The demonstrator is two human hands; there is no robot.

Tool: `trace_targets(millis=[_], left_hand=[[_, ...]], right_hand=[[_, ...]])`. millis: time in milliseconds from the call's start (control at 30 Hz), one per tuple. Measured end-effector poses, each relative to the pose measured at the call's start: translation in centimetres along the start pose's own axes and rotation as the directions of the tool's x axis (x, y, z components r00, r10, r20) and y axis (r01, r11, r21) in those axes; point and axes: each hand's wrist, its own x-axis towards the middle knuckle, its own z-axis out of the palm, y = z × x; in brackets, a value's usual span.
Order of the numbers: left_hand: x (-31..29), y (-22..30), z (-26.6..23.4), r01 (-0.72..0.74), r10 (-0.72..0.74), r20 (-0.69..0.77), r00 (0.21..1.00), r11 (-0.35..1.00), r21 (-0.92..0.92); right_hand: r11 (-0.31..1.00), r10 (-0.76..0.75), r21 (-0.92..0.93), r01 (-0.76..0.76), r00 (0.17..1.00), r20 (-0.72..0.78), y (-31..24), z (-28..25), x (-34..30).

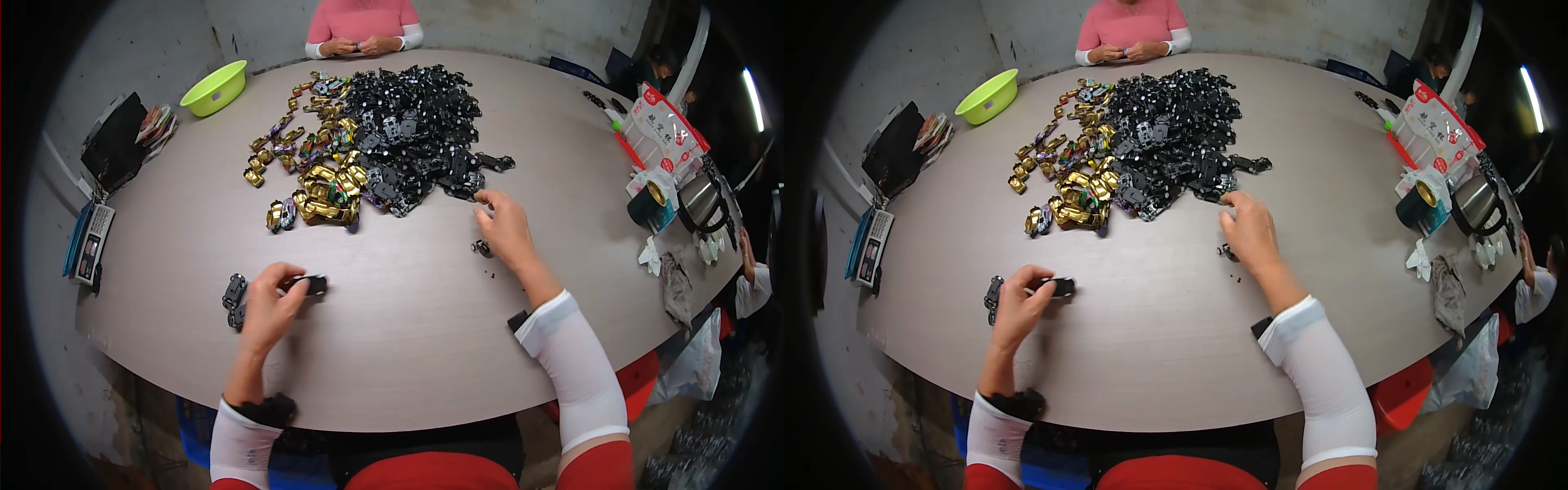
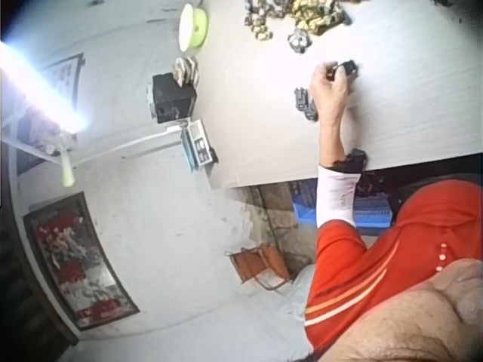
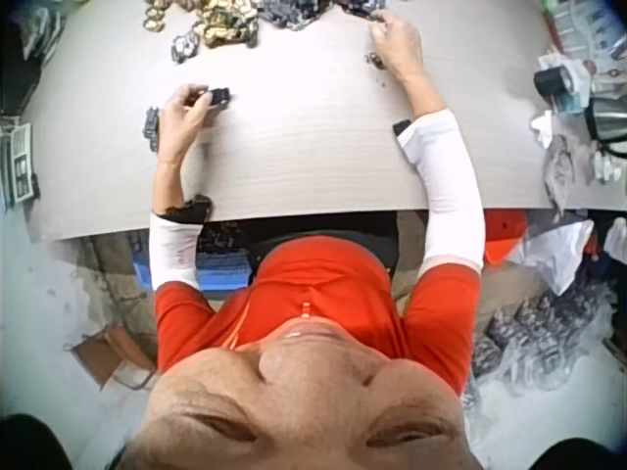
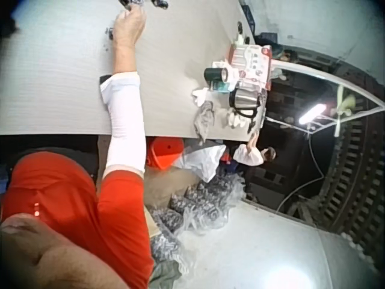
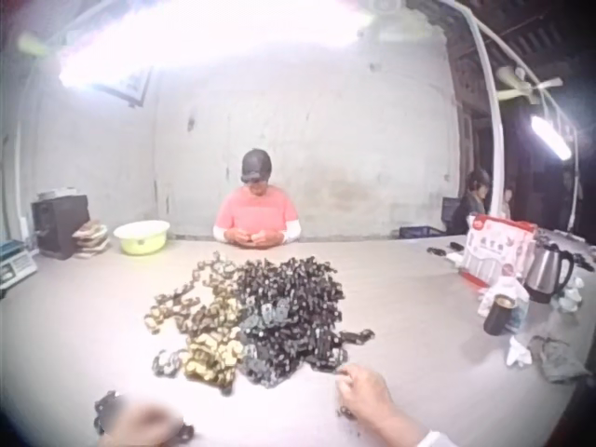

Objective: The person assembles small toy cars by hand at a table. They pick up black chassis and gold-colored car bodies, fit the bodies onto the chassis, and place the completed units into a blue bin.

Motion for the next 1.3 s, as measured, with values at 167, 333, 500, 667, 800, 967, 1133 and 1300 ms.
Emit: trace_targets(millis=[167, 333, 500, 667, 800, 967, 1133, 1300], left_hand=[[0.4, -1.8, -2.5, -0.187, 0.225, -0.05, 0.973, 0.897, 0.401], [-1.0, -0.4, -3.2, -0.126, 0.131, -0.018, 0.991, 0.977, 0.173], [-0.4, 4.0, 1.5, -0.253, 0.252, 0.153, 0.955, 0.967, -0.014], [0.3, 6.8, 5.9, -0.273, 0.314, 0.284, 0.906, 0.946, -0.173], [-0.1, 7.2, 8.2, -0.315, 0.331, 0.228, 0.915, 0.943, -0.104], [0.5, 5.3, 10.1, -0.236, 0.345, 0.358, 0.867, 0.92, -0.314], [0.6, 5.6, 9.5, 0.135, 0.145, 0.463, 0.874, 0.844, -0.518], [0.6, 5.4, 9.7, 0.308, 0.03, 0.449, 0.893, 0.686, -0.659]], right_hand=[[0.989, -0.067, -0.133, 0.071, 0.997, 0.031, 4.4, 0.8, 2.1], [0.989, -0.122, -0.076, 0.129, 0.988, 0.094, 3.3, 3.9, 4.0], [0.967, -0.095, -0.214, 0.137, 0.976, 0.195, 2.9, 2.9, 3.3], [0.938, -0.252, -0.194, 0.286, 0.951, 0.181, 0.6, 1.8, -0.3], [0.851, -0.518, -0.034, 0.524, 0.848, 0.116, -3.8, 1.9, -3.4], [0.744, -0.648, 0.258, 0.617, 0.76, 0.051, -7.6, 1.2, -6.4], [0.709, -0.673, 0.339, 0.618, 0.736, 0.067, -8.1, 1.9, -6.8], [0.821, -0.429, 0.398, 0.409, 0.903, -0.042, -8.5, 1.8, -7.2]])
